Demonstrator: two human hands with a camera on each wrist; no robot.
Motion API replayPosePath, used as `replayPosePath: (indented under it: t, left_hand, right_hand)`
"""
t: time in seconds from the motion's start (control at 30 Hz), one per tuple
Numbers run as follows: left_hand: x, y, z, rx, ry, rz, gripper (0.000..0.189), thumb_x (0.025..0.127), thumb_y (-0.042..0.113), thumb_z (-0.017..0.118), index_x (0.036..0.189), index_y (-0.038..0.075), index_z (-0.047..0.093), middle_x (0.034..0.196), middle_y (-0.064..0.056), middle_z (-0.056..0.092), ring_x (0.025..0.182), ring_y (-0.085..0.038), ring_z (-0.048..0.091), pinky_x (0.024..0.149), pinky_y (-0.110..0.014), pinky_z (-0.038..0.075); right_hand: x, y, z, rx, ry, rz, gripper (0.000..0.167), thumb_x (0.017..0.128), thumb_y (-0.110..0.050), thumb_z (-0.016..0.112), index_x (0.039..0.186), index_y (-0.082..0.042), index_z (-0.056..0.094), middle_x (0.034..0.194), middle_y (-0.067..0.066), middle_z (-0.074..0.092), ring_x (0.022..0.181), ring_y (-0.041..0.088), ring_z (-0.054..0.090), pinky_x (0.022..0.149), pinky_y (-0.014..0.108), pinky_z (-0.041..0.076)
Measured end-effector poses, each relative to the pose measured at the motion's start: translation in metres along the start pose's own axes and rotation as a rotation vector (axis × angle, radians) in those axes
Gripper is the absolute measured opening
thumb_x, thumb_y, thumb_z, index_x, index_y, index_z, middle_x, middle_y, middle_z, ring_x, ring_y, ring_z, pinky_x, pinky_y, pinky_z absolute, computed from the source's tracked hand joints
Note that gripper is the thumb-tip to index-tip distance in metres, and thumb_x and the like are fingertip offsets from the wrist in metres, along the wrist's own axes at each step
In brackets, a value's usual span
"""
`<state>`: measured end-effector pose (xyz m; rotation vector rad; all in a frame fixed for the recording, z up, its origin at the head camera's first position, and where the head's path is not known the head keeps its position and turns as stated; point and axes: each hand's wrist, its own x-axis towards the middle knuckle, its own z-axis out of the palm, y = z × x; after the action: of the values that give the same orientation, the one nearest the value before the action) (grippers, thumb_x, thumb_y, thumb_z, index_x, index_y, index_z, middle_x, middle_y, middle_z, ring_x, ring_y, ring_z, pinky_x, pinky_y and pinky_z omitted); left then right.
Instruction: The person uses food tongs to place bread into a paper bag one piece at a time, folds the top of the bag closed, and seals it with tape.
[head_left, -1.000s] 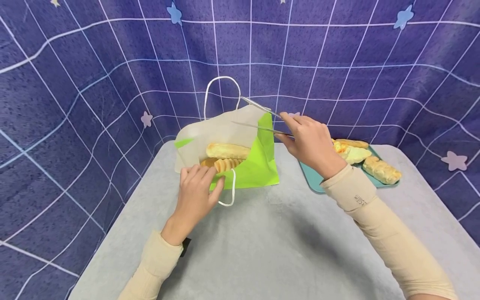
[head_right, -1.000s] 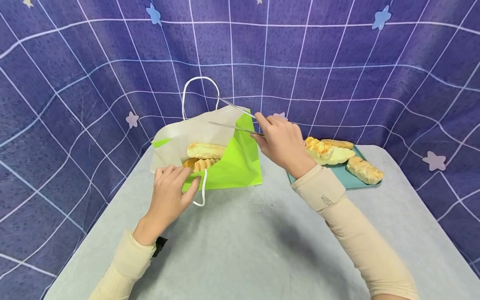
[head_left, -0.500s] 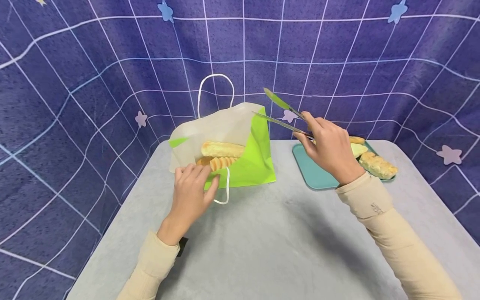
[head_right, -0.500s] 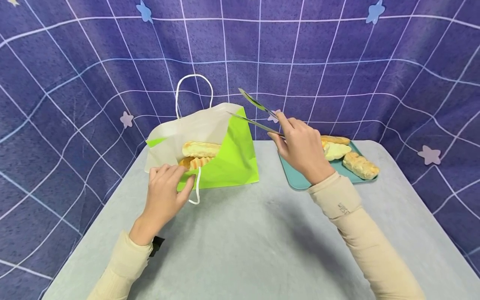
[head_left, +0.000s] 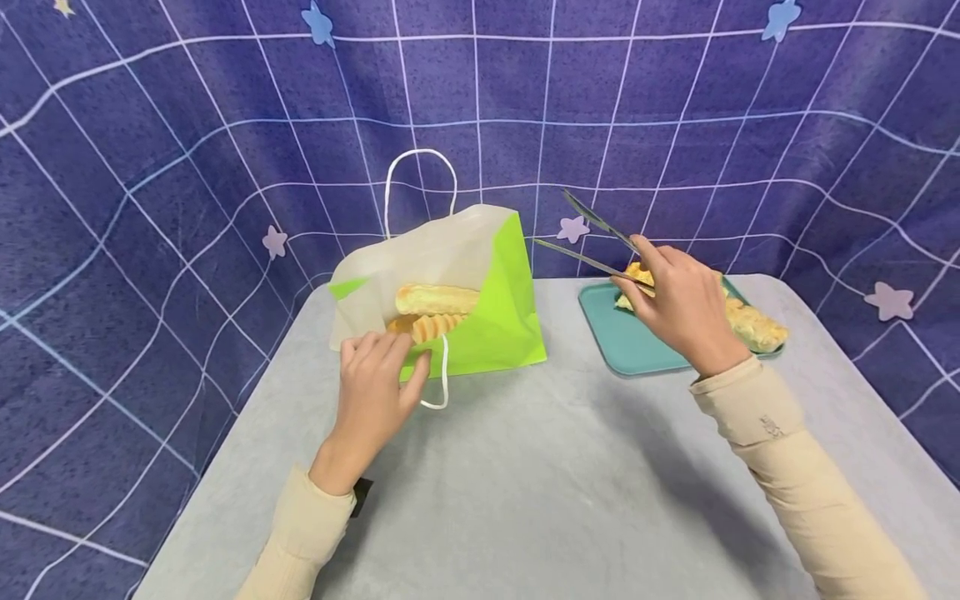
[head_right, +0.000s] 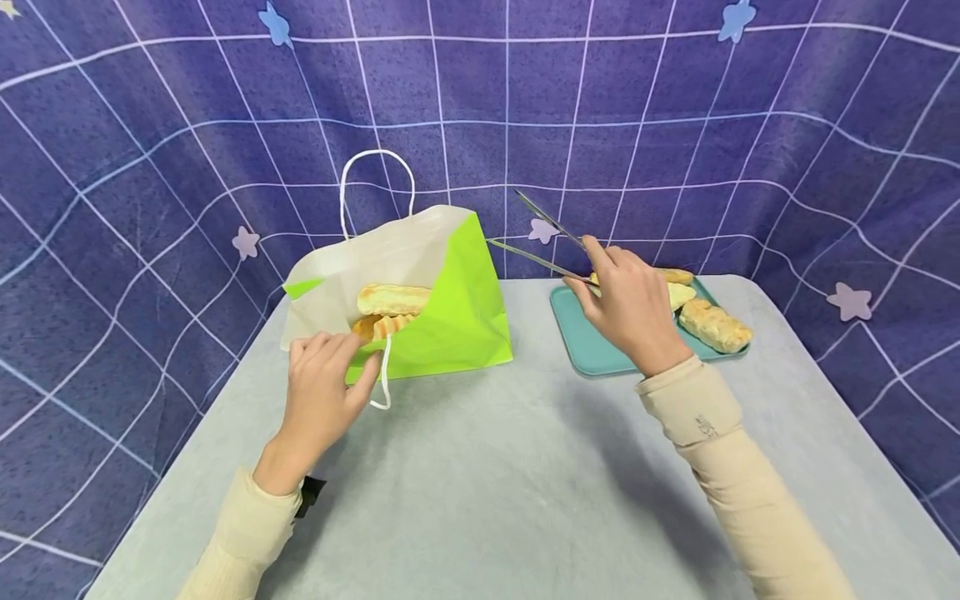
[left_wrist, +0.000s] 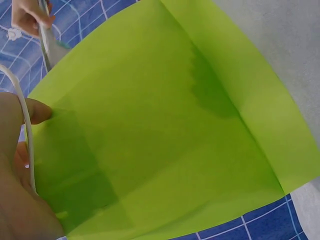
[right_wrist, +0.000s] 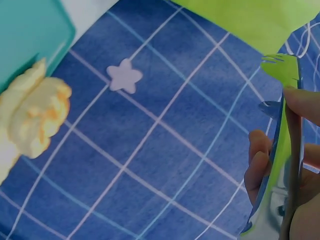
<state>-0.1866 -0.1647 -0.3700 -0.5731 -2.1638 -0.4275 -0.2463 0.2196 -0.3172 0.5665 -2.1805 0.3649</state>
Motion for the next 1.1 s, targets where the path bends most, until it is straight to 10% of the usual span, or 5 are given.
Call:
replayPosePath:
  t: [0.6,1.1]
  left_hand:
    - [-0.006,0.0,0.002,-0.008,0.01,-0.013,0.022,0.093,0.026,0.061,0.083,0.006,0.061,0.074,-0.006,0.061,0.07,-0.026,0.051,0.073,-0.045,0.031]
    - [-0.004,0.002,0.004,0.005,0.038,0.004,0.023,0.094,0.027,0.058,0.081,0.008,0.06,0.072,-0.004,0.059,0.069,-0.026,0.047,0.071,-0.045,0.028]
  right_hand:
    - [-0.062,0.075,-0.032,-0.087,-0.102,0.159,0.054,0.079,-0.018,0.081,0.127,-0.002,0.061,0.087,0.02,0.066,0.069,0.037,0.061,0.055,0.051,0.043]
    - [-0.114,0.127,-0.063,-0.148,-0.226,0.335,0.045,0.08,-0.024,0.079,0.117,-0.005,0.06,0.074,0.016,0.062,0.052,0.037,0.055,0.036,0.046,0.029]
